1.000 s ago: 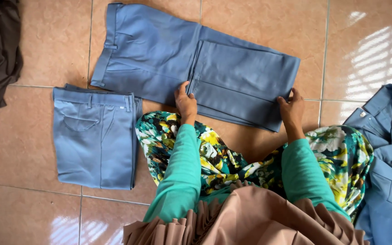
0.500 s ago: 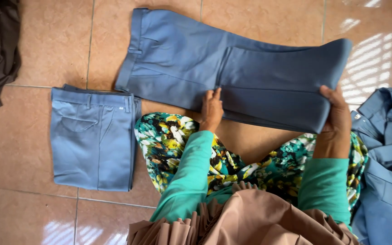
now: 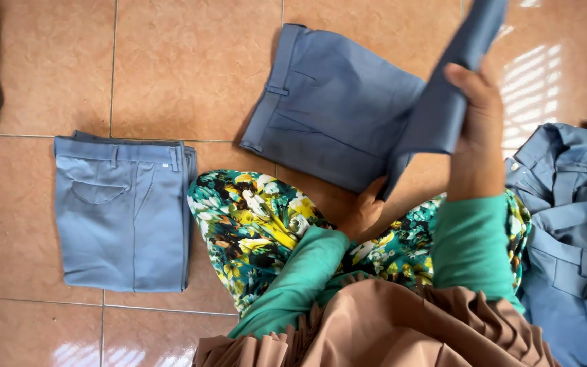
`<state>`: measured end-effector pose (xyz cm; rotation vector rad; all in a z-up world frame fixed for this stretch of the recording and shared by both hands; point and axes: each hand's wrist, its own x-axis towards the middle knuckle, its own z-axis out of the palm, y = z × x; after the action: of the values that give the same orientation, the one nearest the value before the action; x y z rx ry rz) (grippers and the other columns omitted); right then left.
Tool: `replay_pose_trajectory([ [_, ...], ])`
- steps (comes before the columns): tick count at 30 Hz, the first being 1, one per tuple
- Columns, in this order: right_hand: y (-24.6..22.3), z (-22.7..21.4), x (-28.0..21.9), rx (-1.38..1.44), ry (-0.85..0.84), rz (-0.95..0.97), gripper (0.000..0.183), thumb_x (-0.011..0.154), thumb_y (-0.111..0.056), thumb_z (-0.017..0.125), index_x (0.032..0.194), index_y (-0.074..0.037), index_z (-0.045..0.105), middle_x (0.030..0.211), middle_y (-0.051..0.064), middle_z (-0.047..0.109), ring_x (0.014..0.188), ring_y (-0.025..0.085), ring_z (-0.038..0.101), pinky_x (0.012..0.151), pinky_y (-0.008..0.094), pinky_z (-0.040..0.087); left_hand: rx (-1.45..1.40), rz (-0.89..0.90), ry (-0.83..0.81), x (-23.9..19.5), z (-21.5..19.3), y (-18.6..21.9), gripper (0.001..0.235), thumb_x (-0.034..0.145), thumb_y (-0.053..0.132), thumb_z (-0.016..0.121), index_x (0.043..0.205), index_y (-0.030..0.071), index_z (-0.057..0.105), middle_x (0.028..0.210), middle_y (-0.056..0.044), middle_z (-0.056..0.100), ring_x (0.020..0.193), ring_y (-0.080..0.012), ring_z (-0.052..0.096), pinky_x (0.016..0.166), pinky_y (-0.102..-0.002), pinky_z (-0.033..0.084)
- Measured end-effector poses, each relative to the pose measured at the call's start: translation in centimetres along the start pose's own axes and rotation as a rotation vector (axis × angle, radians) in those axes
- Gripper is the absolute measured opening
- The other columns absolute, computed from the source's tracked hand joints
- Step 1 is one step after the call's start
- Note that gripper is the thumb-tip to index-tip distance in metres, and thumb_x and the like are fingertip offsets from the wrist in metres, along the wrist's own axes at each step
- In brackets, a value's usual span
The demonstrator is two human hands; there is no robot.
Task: The person sits on a tiled floor and folds several pairs of blue trousers by hand. They smooth out each pair, fold the legs together, and then fold the garment into a compact rectangle before placing it aside.
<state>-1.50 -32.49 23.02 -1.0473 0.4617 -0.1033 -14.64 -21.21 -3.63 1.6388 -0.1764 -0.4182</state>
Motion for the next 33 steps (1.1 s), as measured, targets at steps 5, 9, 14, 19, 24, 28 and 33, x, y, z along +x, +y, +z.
replay_pose_trajectory([
  [5,8.3,5.3,3.8,0.130,-0.156,0.206,0.100,0.075,-0.009,0.084,0.161,-0.014,0.032,0.141,0.008,0.064,0.096,0.020,0.072,0.079,0.039,0.066,-0.157,-0.543,0.064,-0.5,1.5,-4.3,0.016,0.069,0.016,0.051,0.083,0.008,0.051,0.070,-0.001,0.041,0.066,-0.0122,0.035,0.055,-0.038,0.033],
  [9,14.5,4.2,4.4,-0.128,-0.469,0.223,0.083,0.090,-0.007,0.070,0.162,-0.008,0.028,0.087,0.008,0.071,0.080,0.026,0.074,0.077,0.043,0.065,-0.448,-0.483,0.140,-0.1,1.8,-7.0,0.036,0.061,0.004,0.053,0.057,0.020,0.021,0.053,0.006,0.018,0.055,-0.0103,0.014,0.053,-0.033,0.012],
  [14,20.8,-3.4,5.0,-1.539,-0.163,-0.194,0.057,0.092,-0.017,0.073,0.146,-0.020,0.056,0.110,0.010,0.063,0.105,0.034,0.062,0.081,0.057,0.060,-0.179,-0.625,0.100,0.9,2.5,-11.8,0.025,0.059,0.019,0.066,0.075,0.001,0.060,0.070,-0.008,0.039,0.072,-0.0172,0.054,0.065,-0.038,0.044],
  [19,24.8,-9.2,3.9,-1.775,-0.121,-0.261,0.061,0.089,-0.017,0.076,0.145,-0.021,0.052,0.124,0.009,0.051,0.118,0.035,0.050,0.093,0.064,0.051,0.116,-0.510,-0.225,0.2,-1.0,-5.4,0.029,0.074,0.029,0.064,0.093,0.008,0.072,0.075,-0.007,0.065,0.081,-0.0216,0.069,0.072,-0.037,0.053],
  [24,23.3,-12.5,4.9,-1.852,-0.145,-0.363,0.063,0.094,-0.016,0.071,0.152,-0.021,0.049,0.130,0.012,0.052,0.124,0.035,0.048,0.103,0.068,0.043,0.287,-0.336,-0.133,1.6,-9.8,-1.8,0.030,0.088,0.021,0.065,0.116,0.017,0.076,0.107,-0.012,0.078,0.111,-0.0333,0.071,0.096,-0.047,0.056],
  [28,21.3,-15.1,6.0,-1.862,-0.170,-0.349,0.062,0.097,-0.008,0.062,0.155,-0.023,0.047,0.142,0.011,0.050,0.136,0.035,0.044,0.107,0.075,0.031,0.759,-0.087,0.641,4.1,-16.5,-0.2,0.025,0.094,0.022,0.062,0.117,0.016,0.065,0.105,-0.009,0.071,0.102,-0.0317,0.069,0.088,-0.044,0.058],
  [33,20.4,-15.8,4.8,-1.847,-0.136,-0.284,0.063,0.097,-0.009,0.057,0.157,-0.024,0.043,0.154,0.008,0.045,0.146,0.034,0.036,0.110,0.079,0.025,0.855,-0.374,0.542,6.9,-17.1,-1.7,0.046,0.095,0.046,0.064,0.127,0.013,0.058,0.112,-0.007,0.061,0.114,-0.0279,0.063,0.086,-0.043,0.061],
])
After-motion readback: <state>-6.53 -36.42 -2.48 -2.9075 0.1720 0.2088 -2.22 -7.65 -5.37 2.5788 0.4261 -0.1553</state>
